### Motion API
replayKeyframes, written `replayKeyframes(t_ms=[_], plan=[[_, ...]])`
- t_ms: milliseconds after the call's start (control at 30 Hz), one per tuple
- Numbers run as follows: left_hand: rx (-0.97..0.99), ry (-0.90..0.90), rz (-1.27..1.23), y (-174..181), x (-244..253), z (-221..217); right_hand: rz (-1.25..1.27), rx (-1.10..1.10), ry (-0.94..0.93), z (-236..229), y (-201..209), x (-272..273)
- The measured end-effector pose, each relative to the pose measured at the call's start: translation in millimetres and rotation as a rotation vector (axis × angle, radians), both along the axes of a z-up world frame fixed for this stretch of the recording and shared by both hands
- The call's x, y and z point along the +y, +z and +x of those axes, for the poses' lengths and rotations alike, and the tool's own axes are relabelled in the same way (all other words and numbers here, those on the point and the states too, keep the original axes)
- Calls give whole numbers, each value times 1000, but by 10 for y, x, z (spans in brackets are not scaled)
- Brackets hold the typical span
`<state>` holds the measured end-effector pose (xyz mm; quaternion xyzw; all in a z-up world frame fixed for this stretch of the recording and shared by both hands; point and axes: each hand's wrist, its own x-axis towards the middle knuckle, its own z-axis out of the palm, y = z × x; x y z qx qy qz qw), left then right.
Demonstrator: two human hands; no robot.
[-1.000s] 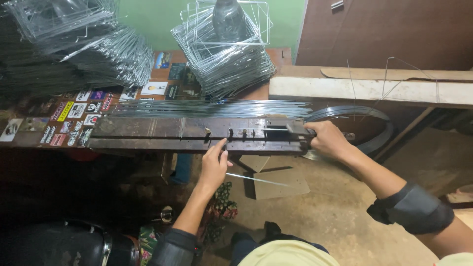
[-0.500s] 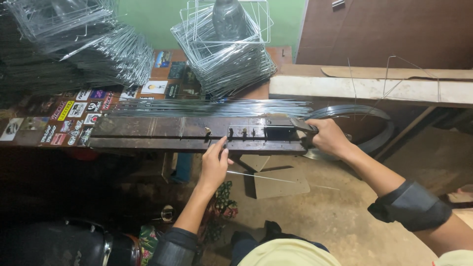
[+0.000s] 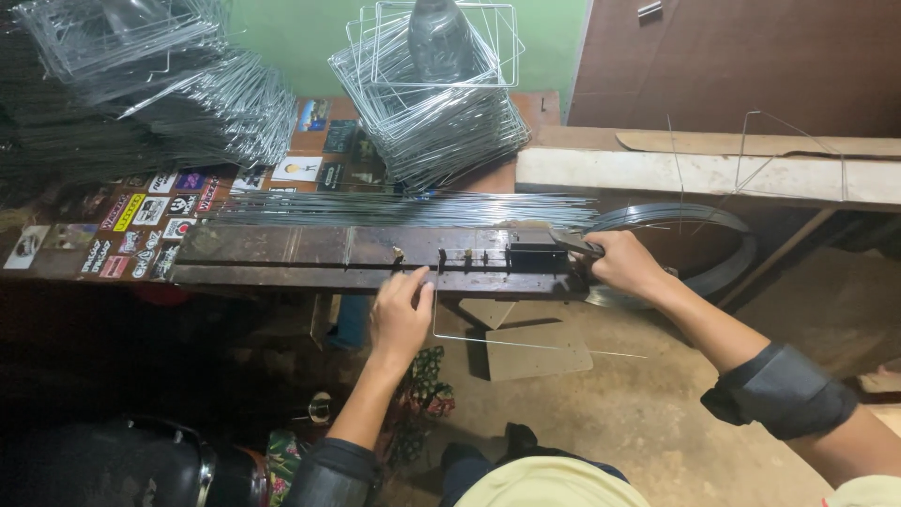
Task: The recorder uses a manual bending jig and pliers to shape metal wires into square frames for production.
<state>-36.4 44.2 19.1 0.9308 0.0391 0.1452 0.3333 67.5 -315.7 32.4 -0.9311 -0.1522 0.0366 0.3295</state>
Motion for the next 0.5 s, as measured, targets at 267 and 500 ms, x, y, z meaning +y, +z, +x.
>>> replayKeyframes(t_ms=[267,500], plan=[[-94,-113,246,-156,-38,227,-12,53,-35,-26,115,50],[-54,-228,169,-210,58,255,10,-59,38,6,19,-3]])
